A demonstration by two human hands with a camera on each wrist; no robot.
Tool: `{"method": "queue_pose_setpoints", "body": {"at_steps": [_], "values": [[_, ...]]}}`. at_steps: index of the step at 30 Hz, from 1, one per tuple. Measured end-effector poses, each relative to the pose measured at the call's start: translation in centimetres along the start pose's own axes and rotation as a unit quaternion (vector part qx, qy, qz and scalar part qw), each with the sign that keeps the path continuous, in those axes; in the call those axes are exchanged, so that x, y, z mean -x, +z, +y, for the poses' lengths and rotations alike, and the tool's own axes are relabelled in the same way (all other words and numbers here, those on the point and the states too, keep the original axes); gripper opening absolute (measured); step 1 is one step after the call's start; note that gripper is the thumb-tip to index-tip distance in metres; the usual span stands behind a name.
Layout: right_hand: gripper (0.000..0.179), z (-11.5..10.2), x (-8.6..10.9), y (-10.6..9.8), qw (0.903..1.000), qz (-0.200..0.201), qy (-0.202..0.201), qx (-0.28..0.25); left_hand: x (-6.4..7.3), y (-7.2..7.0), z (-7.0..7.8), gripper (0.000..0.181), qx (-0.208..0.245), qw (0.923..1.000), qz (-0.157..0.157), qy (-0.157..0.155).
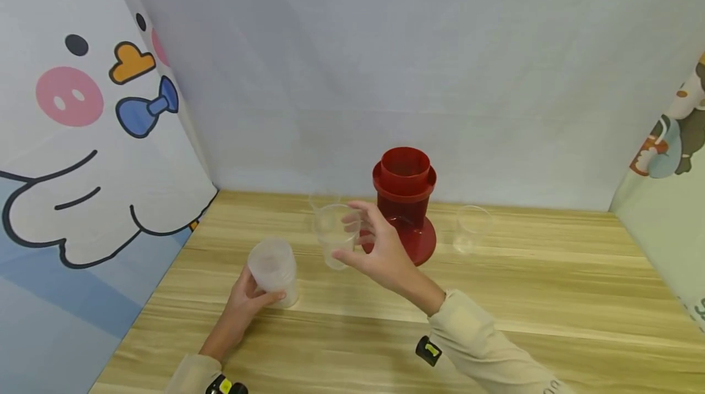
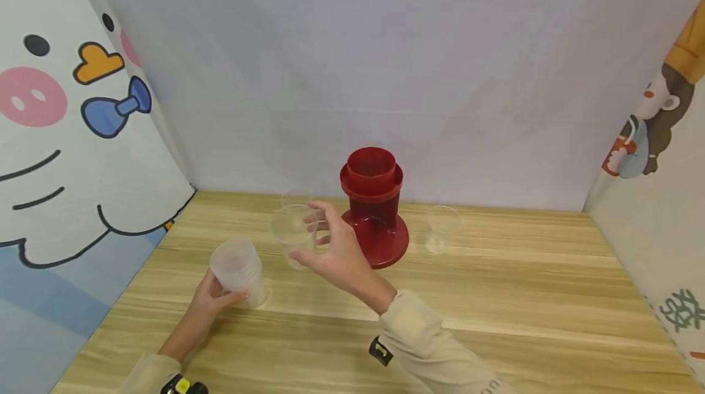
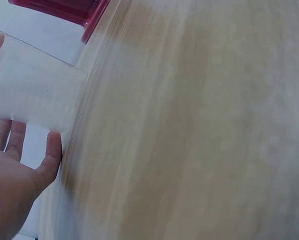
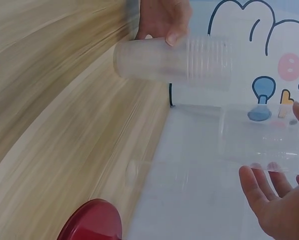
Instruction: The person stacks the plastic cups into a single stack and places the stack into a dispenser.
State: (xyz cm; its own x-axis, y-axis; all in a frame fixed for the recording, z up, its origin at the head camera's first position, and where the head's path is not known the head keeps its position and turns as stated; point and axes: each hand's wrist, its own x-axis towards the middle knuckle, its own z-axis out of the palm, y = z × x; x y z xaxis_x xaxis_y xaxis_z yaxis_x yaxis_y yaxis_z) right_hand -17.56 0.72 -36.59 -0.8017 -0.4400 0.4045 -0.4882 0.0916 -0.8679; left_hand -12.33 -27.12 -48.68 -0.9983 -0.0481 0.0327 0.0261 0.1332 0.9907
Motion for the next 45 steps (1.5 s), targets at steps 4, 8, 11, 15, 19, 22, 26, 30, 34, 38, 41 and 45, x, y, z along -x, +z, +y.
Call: {"method": "queue_pose_setpoints", "body": {"at_steps": [4, 8, 11, 15, 19, 22, 26, 30, 34, 38, 41, 45], "values": [[0.071, -0.1, -0.4, 0.5, 1.0, -0.001, 0.002, 0.001, 0.0, 0.0, 0.1, 0.088, -0.003, 1.0, -0.001, 0.0], [0.071, -0.3, -0.9, 0.9, 1.0, -0.003, -0.002, 0.002, 0.0, 0.0, 0.1, 0.088, -0.004, 1.0, -0.004, 0.001], [0.072, -0.4, -1.2, 1.3, 1.0, -0.006, -0.003, -0.002, 0.0, -0.1, 0.1, 0.087, -0.003, 1.0, -0.005, 0.003], [0.072, -0.8, -1.7, 1.7, 0.9999, -0.011, -0.007, -0.011, 0.0, -0.1, 0.1, 0.086, -0.002, 1.0, -0.005, 0.002], [0.071, -1.3, -2.1, 2.1, 0.9996, -0.017, -0.013, -0.015, 0.0, -0.1, 0.1, 0.085, -0.003, 1.0, -0.006, 0.003], [0.071, -1.7, -2.6, 2.5, 0.9995, -0.023, -0.016, -0.017, 0.0, -0.1, 0.1, 0.084, -0.002, 0.9999, -0.008, 0.008], [0.073, -1.9, -3.2, 3.1, 0.9989, -0.034, -0.023, -0.023, 0.0, -0.2, 0.1, 0.083, 0.0, 0.9999, -0.007, 0.015], [0.073, -2.0, -3.6, 3.8, 0.9983, -0.042, -0.03, -0.027, 0.1, -0.1, 0.1, 0.082, 0.001, 0.9998, -0.008, 0.02], [0.071, -2.2, -3.9, 4.4, 0.9979, -0.047, -0.037, -0.027, 0.1, 0.0, 0.2, 0.081, 0.0, 0.9998, -0.008, 0.016], [0.071, -2.4, -4.3, 5.0, 0.9975, -0.053, -0.038, -0.027, 0.1, 0.0, 0.1, 0.082, 0.0, 0.9999, -0.009, 0.008], [0.071, -2.4, -4.5, 5.4, 0.9972, -0.058, -0.036, -0.031, 0.0, 0.0, 0.1, 0.082, 0.0, 0.9999, -0.011, 0.008], [0.071, -2.4, -4.8, 6.0, 0.997, -0.059, -0.037, -0.033, 0.0, -0.1, 0.0, 0.082, 0.001, 0.9998, -0.011, 0.017]]}}
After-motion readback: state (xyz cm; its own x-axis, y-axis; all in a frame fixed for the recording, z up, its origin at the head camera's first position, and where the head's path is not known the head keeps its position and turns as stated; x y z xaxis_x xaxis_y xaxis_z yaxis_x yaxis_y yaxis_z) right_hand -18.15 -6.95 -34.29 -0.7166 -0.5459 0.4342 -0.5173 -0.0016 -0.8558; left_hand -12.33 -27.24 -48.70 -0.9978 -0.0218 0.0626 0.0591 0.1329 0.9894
